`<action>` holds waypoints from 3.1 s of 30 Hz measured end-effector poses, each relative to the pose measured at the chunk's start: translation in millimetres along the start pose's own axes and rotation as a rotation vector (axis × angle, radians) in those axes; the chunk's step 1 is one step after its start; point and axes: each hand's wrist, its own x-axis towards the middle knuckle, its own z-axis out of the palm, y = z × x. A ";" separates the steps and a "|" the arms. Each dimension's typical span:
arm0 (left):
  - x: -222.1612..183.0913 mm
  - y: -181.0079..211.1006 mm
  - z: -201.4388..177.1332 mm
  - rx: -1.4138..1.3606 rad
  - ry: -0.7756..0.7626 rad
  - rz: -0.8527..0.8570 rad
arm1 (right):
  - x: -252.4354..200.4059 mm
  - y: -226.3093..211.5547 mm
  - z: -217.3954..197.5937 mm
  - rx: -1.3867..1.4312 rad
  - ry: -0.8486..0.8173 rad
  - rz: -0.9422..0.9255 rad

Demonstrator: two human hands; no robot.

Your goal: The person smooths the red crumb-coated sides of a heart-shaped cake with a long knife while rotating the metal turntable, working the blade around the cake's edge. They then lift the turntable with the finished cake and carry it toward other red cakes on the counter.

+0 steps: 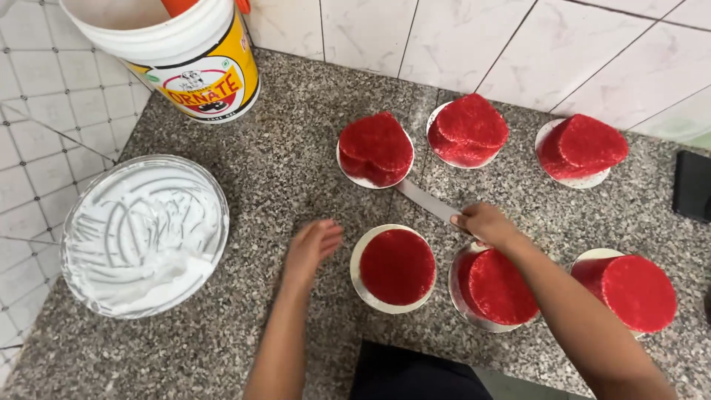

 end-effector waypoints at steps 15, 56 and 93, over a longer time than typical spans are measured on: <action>202.1 -76.2 86.4 -0.651 -0.098 -0.165 | -21.1 -20.3 -22.9 0.137 -0.102 0.122; -540.1 -338.4 -143.4 -0.862 0.828 0.737 | -278.7 162.3 268.7 1.137 -0.543 -0.139; -710.8 -295.4 -302.3 -0.660 0.872 0.036 | -541.2 -64.1 482.1 0.743 -0.617 -0.436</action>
